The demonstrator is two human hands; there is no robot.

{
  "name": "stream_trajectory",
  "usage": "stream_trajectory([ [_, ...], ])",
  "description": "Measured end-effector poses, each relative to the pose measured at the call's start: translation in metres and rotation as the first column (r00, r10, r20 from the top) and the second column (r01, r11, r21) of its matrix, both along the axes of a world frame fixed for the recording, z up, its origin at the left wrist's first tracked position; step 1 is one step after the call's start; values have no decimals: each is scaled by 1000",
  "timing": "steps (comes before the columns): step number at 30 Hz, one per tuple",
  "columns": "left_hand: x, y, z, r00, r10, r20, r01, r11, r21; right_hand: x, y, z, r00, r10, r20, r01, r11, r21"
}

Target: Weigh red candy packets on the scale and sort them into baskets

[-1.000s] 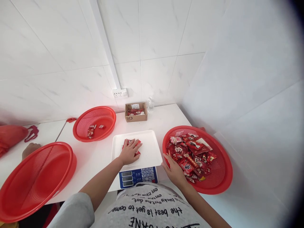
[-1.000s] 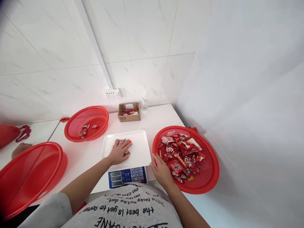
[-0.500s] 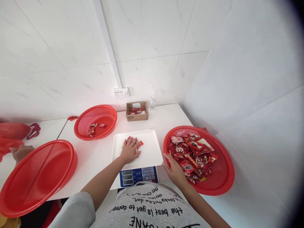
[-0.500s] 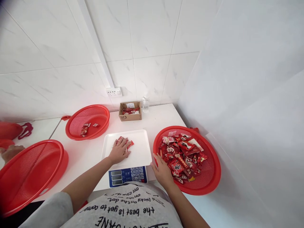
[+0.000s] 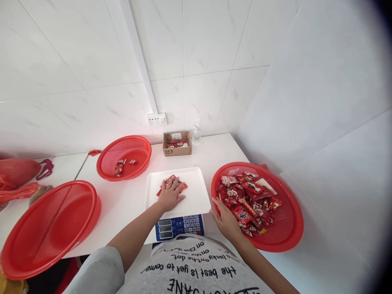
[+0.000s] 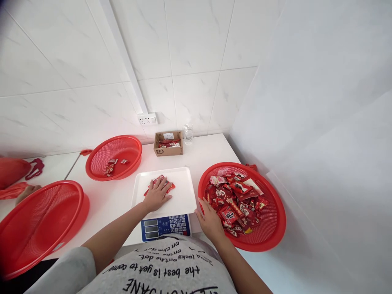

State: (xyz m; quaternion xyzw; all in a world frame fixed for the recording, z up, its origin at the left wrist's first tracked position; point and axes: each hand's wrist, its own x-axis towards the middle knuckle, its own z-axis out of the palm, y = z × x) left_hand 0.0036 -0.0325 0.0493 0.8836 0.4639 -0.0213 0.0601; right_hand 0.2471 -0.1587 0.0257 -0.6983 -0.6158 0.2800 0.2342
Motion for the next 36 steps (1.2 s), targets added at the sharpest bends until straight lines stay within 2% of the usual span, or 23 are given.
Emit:
stream_trajectory([
  [3,-2,2,4,998,-66,9,66,998,-8,0,0,-2,1000,-2,-2,2,1000,7],
  [4,0,1,5,999,-38,13,38,999,4,0,0,-3,1000,-7,-5,7,1000,9],
  [8,11,-7,4,979,200,30,-202,979,41,1,0,-6,1000,-20,-20,20,1000,14],
  [10,14,-9,1,972,232,35,-234,971,42,1,0,-7,999,-19,-26,19,1000,15],
  [15,5,-2,-4,994,92,64,-97,992,83,3,0,-9,999,-11,-35,12,1000,10],
  [19,-4,5,0,997,-13,79,7,998,70,3,0,-10,999,-1,-47,1,1000,10],
  [22,0,4,3,996,25,83,-29,998,52,3,0,-8,999,-7,-48,7,1000,1],
  [26,11,-4,-2,972,215,95,-220,974,44,3,0,-7,999,-11,-53,12,1000,9],
  [28,14,-6,-6,961,258,104,-261,965,22,5,0,-9,999,-14,-50,14,1000,5],
  [32,9,-6,-7,967,206,148,-205,979,-16,6,1,-16,999,-29,-39,30,999,15],
  [36,-2,-2,0,974,108,200,-97,993,-64,4,3,-18,994,-110,-20,110,994,4],
])
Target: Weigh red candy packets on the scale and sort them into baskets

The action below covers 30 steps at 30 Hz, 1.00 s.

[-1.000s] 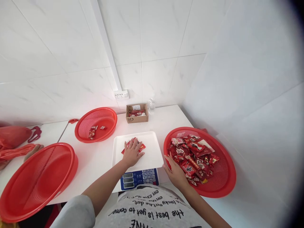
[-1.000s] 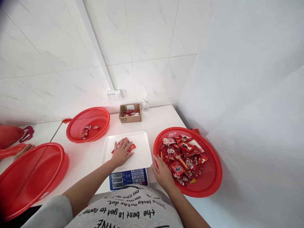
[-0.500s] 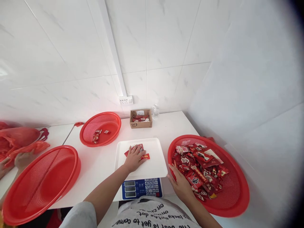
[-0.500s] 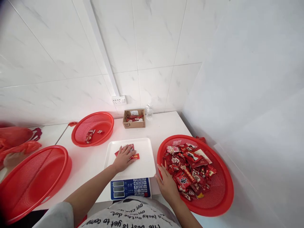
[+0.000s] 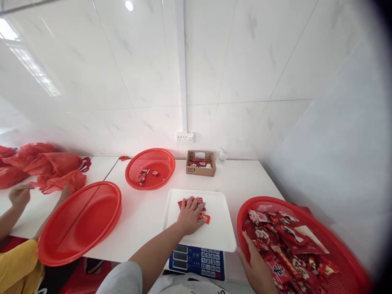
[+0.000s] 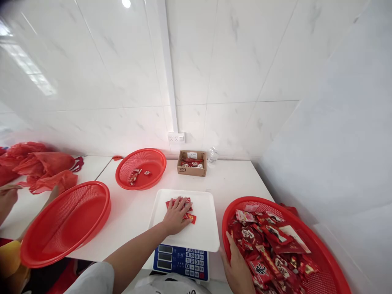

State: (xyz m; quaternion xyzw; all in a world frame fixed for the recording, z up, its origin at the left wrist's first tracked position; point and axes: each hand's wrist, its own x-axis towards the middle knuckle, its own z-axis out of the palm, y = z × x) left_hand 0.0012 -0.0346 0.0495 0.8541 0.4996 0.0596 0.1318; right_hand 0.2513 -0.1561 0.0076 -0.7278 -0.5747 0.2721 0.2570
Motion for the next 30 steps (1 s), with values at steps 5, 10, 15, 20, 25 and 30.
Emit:
stream_trajectory([
  [5,-42,10,15,982,183,43,-183,983,-11,-4,1,7,996,-83,29,86,990,-109],
  [10,-152,7,31,759,645,84,-651,752,107,-7,1,12,990,-132,39,137,978,-156],
  [15,-258,-32,32,366,929,-58,-931,365,-20,-8,2,11,987,-130,90,143,978,-155],
  [20,-265,-60,20,570,812,-130,-811,530,-247,-11,3,14,983,-137,124,159,969,-190],
  [25,-209,-71,17,762,645,-64,-614,688,-387,-14,3,16,978,-140,153,173,958,-230],
  [30,-184,-71,22,846,530,50,-462,778,-426,-15,4,17,973,-161,165,200,945,-258],
])
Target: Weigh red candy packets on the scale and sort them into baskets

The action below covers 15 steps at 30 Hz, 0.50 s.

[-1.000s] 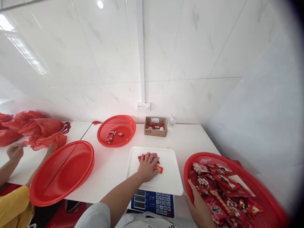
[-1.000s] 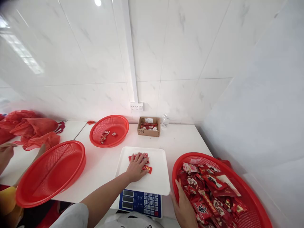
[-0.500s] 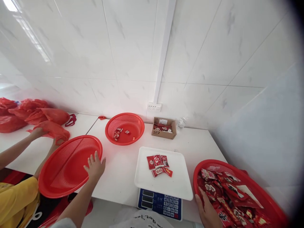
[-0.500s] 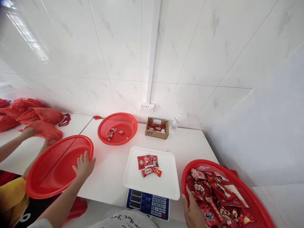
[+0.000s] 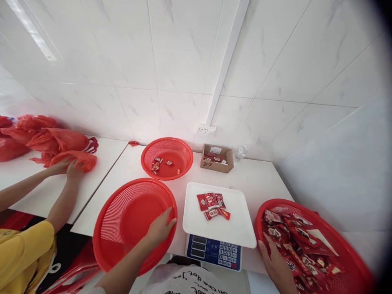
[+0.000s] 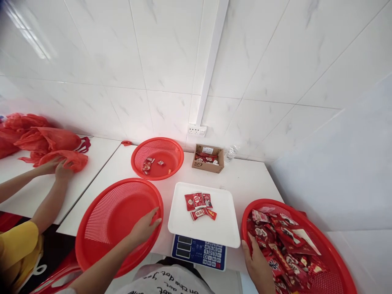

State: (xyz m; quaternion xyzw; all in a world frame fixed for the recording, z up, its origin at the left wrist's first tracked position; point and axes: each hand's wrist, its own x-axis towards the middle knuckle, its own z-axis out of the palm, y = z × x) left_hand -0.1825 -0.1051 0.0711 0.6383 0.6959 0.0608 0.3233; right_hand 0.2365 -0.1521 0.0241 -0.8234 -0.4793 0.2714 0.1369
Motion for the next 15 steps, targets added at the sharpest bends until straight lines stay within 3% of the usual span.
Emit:
stream_trajectory([
  [4,-19,38,7,987,-6,-159,53,954,296,-3,0,1,1000,-3,27,3,1000,11],
  [6,-33,66,9,957,-50,-285,161,910,382,-4,0,1,999,-4,48,4,1000,-2],
  [11,-54,125,6,872,-189,-451,307,929,205,-4,-1,1,996,33,84,-36,999,30],
  [15,-66,140,8,852,-182,-490,280,951,134,-2,-1,-1,994,43,100,-49,997,51],
])
